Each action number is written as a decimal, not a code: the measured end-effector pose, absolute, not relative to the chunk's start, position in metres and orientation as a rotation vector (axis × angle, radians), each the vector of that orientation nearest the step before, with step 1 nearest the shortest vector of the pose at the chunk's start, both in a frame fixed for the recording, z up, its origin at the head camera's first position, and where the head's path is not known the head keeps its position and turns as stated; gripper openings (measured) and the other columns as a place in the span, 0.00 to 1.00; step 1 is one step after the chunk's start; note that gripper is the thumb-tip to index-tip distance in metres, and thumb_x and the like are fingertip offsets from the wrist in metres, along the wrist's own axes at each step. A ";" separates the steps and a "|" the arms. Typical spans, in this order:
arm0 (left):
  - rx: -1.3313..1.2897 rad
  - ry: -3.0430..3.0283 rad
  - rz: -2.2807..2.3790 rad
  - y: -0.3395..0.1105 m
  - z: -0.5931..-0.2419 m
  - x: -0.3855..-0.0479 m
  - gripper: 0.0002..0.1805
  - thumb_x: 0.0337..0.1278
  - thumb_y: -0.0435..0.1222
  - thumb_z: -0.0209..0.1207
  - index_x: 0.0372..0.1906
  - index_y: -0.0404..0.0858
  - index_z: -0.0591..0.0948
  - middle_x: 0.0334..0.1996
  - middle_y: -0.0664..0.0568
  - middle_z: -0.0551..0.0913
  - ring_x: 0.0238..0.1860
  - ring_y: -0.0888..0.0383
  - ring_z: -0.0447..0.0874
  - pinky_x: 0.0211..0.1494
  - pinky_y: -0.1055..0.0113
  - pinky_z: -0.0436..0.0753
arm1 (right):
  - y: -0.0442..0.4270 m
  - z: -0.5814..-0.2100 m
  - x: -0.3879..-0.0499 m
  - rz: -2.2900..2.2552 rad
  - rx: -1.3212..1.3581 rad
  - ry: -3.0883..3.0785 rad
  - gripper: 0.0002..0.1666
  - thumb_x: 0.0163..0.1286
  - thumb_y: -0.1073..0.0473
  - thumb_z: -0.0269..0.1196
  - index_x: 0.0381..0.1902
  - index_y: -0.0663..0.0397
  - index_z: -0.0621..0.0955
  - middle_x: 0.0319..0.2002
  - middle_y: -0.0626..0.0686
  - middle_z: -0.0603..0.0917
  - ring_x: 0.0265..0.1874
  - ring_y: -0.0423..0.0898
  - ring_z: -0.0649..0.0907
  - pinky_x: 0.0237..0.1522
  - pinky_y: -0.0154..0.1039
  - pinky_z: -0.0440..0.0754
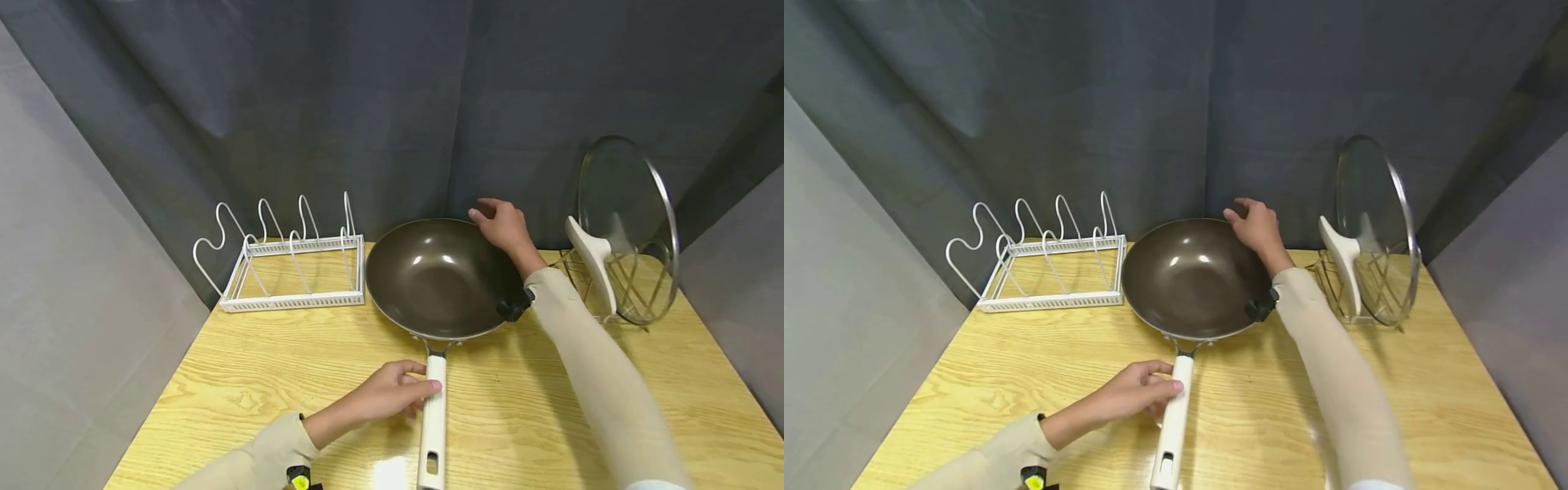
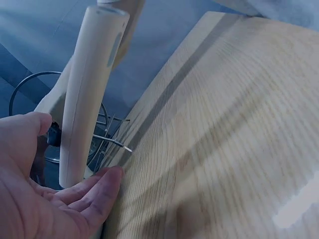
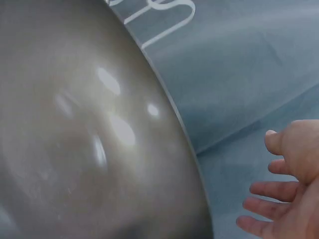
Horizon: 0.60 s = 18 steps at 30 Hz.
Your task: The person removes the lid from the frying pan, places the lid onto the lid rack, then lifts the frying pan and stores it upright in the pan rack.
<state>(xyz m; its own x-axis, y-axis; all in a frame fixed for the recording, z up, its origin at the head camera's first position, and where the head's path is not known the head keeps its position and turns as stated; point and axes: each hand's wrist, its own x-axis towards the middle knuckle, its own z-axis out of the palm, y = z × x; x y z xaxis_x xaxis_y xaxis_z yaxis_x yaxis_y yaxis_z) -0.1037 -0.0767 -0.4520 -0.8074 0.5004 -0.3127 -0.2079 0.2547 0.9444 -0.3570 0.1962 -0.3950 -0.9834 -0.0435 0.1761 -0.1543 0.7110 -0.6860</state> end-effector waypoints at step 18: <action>0.247 1.668 1.709 -0.073 -0.449 -0.076 0.44 0.67 0.39 0.65 0.76 0.29 0.52 0.43 0.43 0.85 0.36 0.52 0.88 0.39 0.58 0.89 | 0.182 -0.362 -0.243 1.320 0.447 -2.708 0.36 0.79 0.38 0.54 0.76 0.50 0.69 0.68 0.60 0.77 0.65 0.59 0.78 0.65 0.60 0.74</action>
<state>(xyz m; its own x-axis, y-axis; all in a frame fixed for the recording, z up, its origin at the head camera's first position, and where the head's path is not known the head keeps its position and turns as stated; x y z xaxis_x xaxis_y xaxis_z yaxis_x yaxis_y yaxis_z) -0.0757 -0.0727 -0.4494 -0.7197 0.6047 -0.3413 -0.3559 0.1008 0.9291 -0.2429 0.1824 -0.3617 -0.9525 -0.2187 0.2119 -0.3017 0.5822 -0.7550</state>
